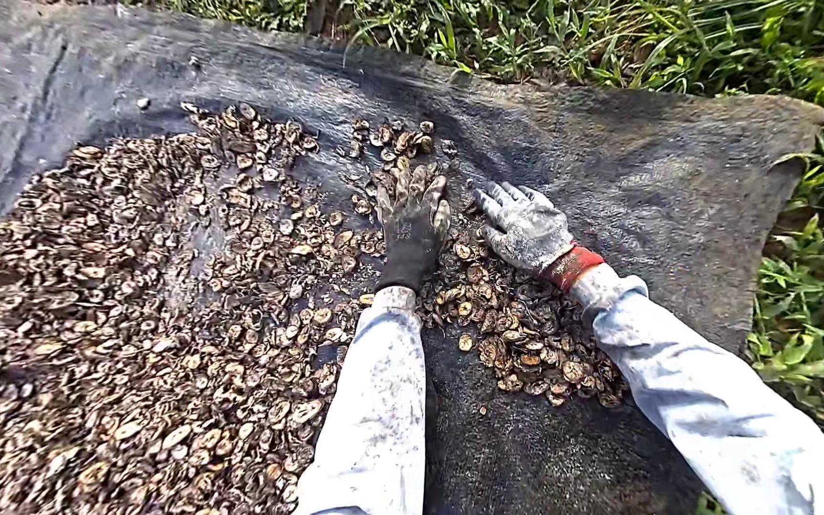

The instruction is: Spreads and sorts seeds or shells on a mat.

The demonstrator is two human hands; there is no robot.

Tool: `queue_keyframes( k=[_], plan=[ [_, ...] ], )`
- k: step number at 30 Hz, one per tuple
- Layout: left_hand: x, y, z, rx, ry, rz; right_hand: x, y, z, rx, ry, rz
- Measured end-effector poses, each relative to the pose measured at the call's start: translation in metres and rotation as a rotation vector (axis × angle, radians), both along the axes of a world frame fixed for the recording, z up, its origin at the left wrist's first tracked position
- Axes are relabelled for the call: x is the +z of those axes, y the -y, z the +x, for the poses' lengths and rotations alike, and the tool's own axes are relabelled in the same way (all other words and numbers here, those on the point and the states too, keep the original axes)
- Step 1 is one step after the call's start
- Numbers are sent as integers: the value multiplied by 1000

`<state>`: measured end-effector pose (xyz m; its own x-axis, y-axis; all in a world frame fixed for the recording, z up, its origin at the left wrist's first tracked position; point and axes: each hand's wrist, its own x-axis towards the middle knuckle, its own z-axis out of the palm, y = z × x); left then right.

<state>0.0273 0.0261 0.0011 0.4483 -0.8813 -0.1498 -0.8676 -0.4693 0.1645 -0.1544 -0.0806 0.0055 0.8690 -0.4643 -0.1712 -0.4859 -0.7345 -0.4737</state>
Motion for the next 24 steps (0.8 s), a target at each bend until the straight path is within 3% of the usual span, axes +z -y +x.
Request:
queue_keyframes(
  k=[4,9,10,13,15,18,21,24],
  plan=[
    [10,-43,-3,8,-48,-39,21,-38,-24,6,199,127],
    [18,-77,-29,32,-99,-123,34,20,21,-154,-86,519],
    [19,-76,-30,35,-95,-115,33,26,27,-179,-101,443],
    [18,-74,-26,24,-99,-87,40,31,25,-407,22,-68],
    [11,-69,-16,10,-77,-123,47,29,13,-435,67,-78],
    [19,-45,5,144,32,-130,36,-6,-5,-158,39,14],
    [24,-18,18,328,2,28,25,-70,-29,228,34,95],
    [17,-2,2,209,-19,176,14,-58,-40,279,53,94]
  ],
)
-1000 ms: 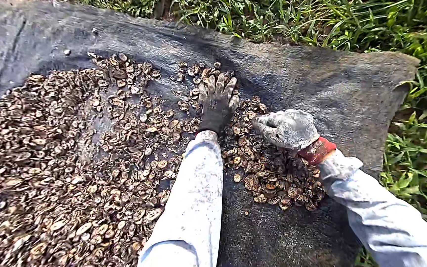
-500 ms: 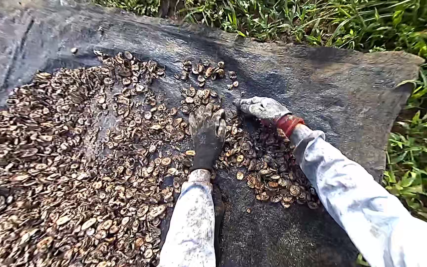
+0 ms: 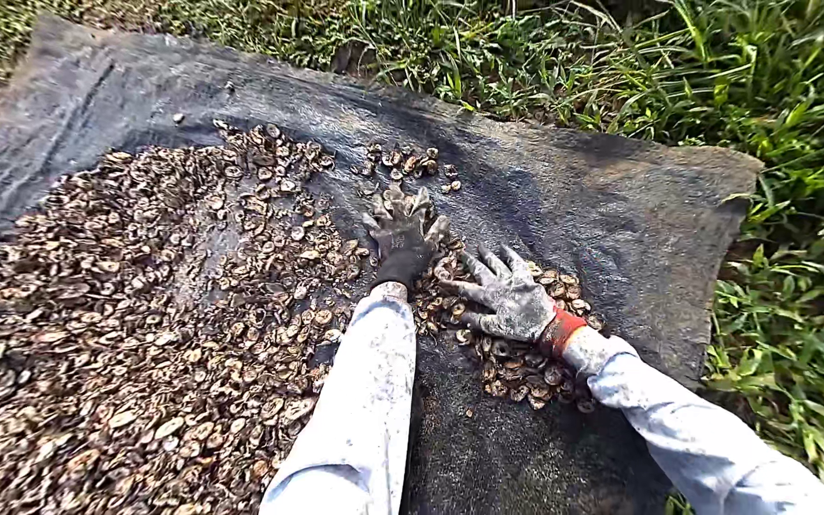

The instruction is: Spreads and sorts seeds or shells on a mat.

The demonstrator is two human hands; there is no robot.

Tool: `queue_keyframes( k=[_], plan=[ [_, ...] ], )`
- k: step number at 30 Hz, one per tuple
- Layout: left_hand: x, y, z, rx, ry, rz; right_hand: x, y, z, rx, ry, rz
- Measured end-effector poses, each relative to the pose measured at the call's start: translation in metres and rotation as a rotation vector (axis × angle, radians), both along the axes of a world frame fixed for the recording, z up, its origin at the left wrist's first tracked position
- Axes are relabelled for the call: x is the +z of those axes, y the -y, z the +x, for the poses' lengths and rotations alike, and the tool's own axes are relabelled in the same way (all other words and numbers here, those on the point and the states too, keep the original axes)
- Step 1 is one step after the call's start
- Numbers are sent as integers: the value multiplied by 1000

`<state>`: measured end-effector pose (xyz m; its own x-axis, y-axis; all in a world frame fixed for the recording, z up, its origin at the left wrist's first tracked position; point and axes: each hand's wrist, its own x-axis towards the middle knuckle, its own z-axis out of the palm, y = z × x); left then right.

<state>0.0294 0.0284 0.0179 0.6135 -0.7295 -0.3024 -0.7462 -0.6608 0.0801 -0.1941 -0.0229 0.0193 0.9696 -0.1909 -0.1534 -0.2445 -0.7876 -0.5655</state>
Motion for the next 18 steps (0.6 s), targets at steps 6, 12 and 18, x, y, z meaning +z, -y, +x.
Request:
queue_keyframes(
  k=[6,12,18],
  plan=[
    [8,-18,-76,-124,-210,-48,-17,88,-6,-370,-129,-227],
    [27,-79,-155,18,-330,101,23,-16,-81,-328,-118,-150],
    [23,-161,-148,251,41,45,31,-72,-75,-210,-153,-104]
  ],
)
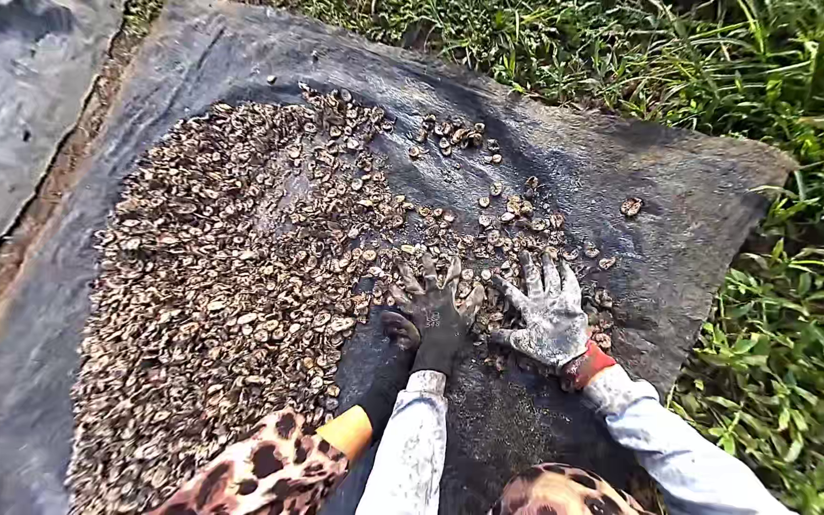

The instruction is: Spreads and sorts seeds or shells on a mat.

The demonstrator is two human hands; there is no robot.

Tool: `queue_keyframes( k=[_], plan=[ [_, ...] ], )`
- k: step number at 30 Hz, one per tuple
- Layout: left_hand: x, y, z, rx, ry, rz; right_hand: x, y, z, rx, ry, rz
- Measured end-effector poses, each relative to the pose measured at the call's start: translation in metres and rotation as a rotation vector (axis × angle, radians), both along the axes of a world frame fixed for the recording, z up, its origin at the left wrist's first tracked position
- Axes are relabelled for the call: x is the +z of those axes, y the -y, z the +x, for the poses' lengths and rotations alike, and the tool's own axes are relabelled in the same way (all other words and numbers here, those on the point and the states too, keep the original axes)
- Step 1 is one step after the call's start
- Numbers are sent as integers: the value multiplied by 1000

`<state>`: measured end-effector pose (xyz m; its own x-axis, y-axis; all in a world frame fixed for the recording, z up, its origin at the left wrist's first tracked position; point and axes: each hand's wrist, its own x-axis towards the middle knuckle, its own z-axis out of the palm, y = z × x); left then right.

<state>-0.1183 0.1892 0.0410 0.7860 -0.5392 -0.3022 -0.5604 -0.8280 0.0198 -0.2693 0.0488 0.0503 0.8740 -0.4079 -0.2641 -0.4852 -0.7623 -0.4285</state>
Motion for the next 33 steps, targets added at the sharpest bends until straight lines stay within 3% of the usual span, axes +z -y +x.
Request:
queue_keyframes(
  k=[2,5,10,13,17,20,23,25,27,29,31,33],
  plan=[
    [17,-8,15,139,-124,46,1,-24,8,88,23,45],
    [31,-15,15,136,-253,91,4,-52,18,177,129,39],
    [51,-37,16,93,-271,-36,25,-19,35,-31,147,208],
    [56,-49,35,102,-109,-178,40,0,-1,-159,191,25],
    [34,-99,29,2,-151,-32,20,-31,-37,-253,-62,-162],
    [55,-132,27,56,-270,-6,-4,-74,3,-235,49,-224],
    [61,-173,45,168,-287,-78,7,-80,72,-134,41,-15],
    [77,-200,64,152,-130,-110,22,-63,115,-64,72,61],
    [82,-239,89,142,153,-172,25,-44,160,-19,76,-1],
    [90,-270,115,356,302,-145,18,-33,187,83,0,-48],
    [90,-294,131,648,226,-60,8,-28,196,107,2,-44],
    [74,-301,132,743,143,24,10,-18,197,3,-20,137]
  ],
)
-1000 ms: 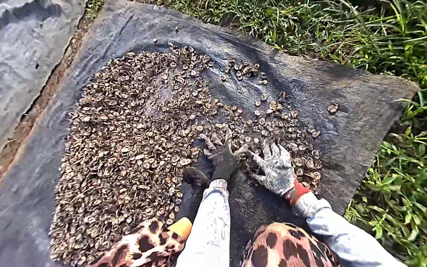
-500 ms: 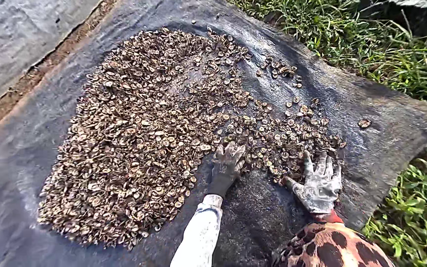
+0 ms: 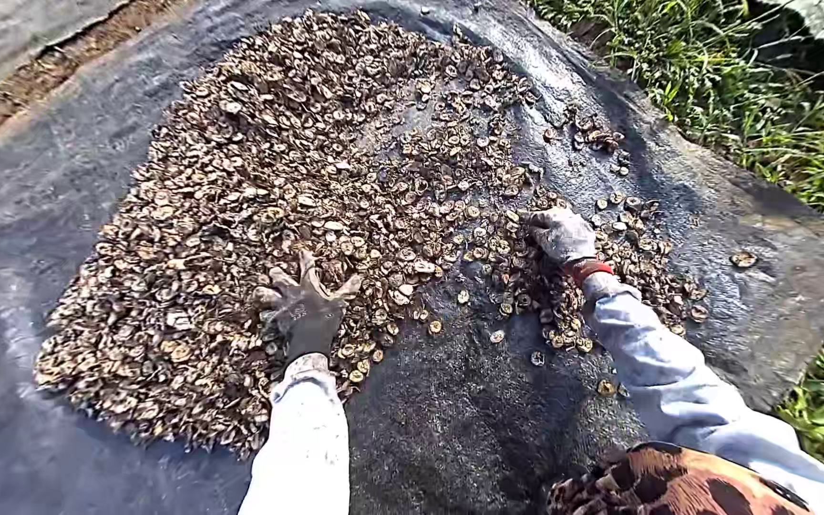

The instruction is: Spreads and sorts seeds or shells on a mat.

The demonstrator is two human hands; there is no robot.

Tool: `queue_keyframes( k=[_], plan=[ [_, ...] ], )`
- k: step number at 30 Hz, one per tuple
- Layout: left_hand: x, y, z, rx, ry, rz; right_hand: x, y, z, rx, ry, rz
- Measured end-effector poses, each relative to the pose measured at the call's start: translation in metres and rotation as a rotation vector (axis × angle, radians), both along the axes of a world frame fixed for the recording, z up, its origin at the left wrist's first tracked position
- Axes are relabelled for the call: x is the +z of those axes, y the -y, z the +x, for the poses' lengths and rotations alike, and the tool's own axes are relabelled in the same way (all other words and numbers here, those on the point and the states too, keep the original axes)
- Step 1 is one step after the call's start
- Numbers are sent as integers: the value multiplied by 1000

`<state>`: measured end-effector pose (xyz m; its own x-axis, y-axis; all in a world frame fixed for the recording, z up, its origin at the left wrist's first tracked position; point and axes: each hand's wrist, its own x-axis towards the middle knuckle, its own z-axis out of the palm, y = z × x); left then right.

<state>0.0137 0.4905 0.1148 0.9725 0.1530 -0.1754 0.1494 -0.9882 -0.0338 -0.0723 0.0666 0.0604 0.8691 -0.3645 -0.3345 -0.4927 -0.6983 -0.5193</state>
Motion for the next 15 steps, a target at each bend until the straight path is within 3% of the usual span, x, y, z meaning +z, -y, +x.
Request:
queue_keyframes(
  k=[2,4,6,9,12,15],
  plan=[
    [-5,11,-13,-67,-27,6,8,10,-5,-179,21,263],
    [-3,32,-39,-167,-30,-112,21,14,-15,-260,32,326],
    [-7,58,-69,-259,-70,-228,29,12,-24,-183,-5,90],
    [-11,103,-104,-448,-172,-301,12,5,-23,-11,77,-179],
    [-9,142,-109,-595,-135,-341,-3,4,-7,161,63,-242],
    [-14,176,-98,-651,-47,-320,4,9,-5,177,-37,-228]
  ],
)
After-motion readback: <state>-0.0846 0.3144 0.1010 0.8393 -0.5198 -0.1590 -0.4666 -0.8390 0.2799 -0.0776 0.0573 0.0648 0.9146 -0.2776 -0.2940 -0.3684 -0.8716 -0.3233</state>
